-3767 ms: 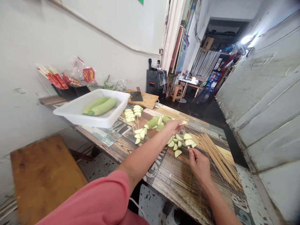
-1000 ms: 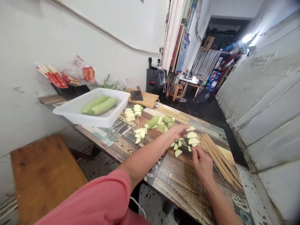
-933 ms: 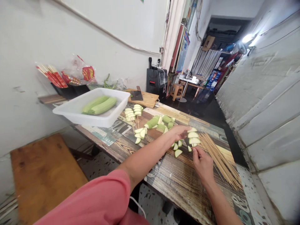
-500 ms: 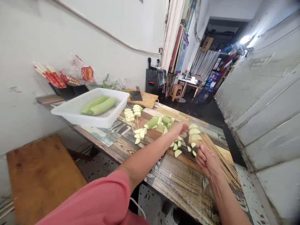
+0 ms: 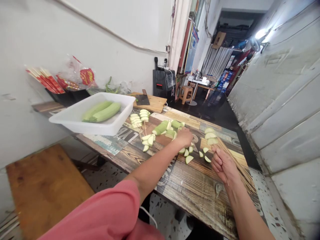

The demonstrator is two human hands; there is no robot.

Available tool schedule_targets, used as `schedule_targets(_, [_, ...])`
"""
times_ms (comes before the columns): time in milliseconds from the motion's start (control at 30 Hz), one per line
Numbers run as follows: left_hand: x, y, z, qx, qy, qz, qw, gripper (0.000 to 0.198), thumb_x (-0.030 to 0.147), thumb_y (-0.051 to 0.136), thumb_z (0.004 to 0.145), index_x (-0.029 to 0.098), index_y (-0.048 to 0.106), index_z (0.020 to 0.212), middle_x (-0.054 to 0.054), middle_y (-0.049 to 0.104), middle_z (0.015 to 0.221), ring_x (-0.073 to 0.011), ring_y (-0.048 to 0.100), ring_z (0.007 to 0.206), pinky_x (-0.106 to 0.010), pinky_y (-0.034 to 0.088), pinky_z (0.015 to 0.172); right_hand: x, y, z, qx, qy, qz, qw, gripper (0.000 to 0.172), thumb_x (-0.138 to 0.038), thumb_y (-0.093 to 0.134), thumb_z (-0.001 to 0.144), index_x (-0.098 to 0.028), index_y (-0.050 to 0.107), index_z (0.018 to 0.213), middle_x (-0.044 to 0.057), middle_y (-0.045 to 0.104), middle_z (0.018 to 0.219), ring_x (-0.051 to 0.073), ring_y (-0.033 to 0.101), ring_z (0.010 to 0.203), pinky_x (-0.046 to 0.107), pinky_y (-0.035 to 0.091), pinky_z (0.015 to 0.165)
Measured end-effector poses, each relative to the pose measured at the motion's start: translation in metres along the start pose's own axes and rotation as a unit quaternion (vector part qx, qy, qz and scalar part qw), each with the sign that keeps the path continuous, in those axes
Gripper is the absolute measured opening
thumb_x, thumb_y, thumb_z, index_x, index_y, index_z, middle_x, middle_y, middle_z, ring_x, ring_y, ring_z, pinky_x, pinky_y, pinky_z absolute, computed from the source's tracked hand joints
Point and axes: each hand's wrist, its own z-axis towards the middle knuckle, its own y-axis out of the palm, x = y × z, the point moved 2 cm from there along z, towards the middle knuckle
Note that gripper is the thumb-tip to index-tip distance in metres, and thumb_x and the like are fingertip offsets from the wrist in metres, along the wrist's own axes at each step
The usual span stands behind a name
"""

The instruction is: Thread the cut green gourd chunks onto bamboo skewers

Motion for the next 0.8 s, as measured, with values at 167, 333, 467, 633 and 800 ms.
schedule_targets(167, [-0.0010, 0.0077, 0.0041, -0.010, 0.026, -0.025, 0.999, 0.028, 0.030, 0.066, 0.066, 0.028, 0.067, 0.094, -0.009, 0.050, 0.116, -0.0296, 0.033, 0.112, -0.048, 0.025, 0.094, 0.0012, -0.0013, 0.0002, -0.003, 0.013, 0.000, 1.000, 0.021, -0.037, 0.060, 0.077, -0.017, 0.059, 0.084, -0.012, 0.027, 0.044, 0.001, 0.014, 0.030, 0.011, 0.019, 0.026])
schedule_targets(333, [-0.0011, 0.0116, 0.0043, -0.022, 0.063, -0.094, 0.993, 0.021, 0.009, 0.063, 0.064, 0.023, 0.069, 0.079, -0.011, 0.057, 0.107, -0.0318, 0.033, 0.111, -0.052, 0.018, 0.095, 0.0003, -0.0016, 0.0010, 0.005, 0.022, 0.003, 1.000, 0.021, -0.037, 0.061, 0.077, -0.017, 0.059, 0.082, -0.012, 0.026, 0.043, 0.001, 0.013, 0.030, 0.012, 0.019, 0.026])
schedule_targets(467, [-0.0032, 0.0103, 0.0057, 0.025, 0.050, -0.168, 0.984, 0.016, 0.005, 0.066, 0.058, 0.020, 0.063, 0.062, -0.008, 0.061, 0.092, -0.0294, 0.037, 0.110, -0.048, 0.017, 0.097, -0.0015, -0.0014, 0.0001, 0.006, 0.027, 0.011, 1.000, 0.020, -0.037, 0.062, 0.076, -0.018, 0.060, 0.081, -0.012, 0.027, 0.043, 0.001, 0.012, 0.031, 0.013, 0.018, 0.026])
schedule_targets(633, [-0.0051, 0.0079, 0.0070, 0.085, 0.050, -0.197, 0.975, 0.021, 0.001, 0.067, 0.053, 0.017, 0.055, 0.049, -0.005, 0.060, 0.066, -0.0265, 0.047, 0.100, -0.039, 0.027, 0.094, -0.0022, -0.0026, 0.0002, 0.017, 0.021, 0.004, 1.000, 0.022, -0.038, 0.062, 0.076, -0.017, 0.060, 0.081, -0.012, 0.027, 0.043, 0.001, 0.014, 0.030, 0.013, 0.018, 0.026])
schedule_targets(800, [-0.0069, 0.0041, 0.0084, 0.135, 0.021, -0.255, 0.957, 0.007, 0.012, 0.062, 0.065, 0.018, 0.063, 0.063, -0.006, 0.064, 0.079, -0.0237, 0.051, 0.099, -0.035, 0.030, 0.094, 0.0002, -0.0042, 0.0013, 0.030, 0.015, -0.030, 0.999, 0.027, -0.041, 0.062, 0.074, -0.016, 0.058, 0.083, -0.012, 0.029, 0.042, 0.001, 0.018, 0.029, 0.013, 0.018, 0.026])
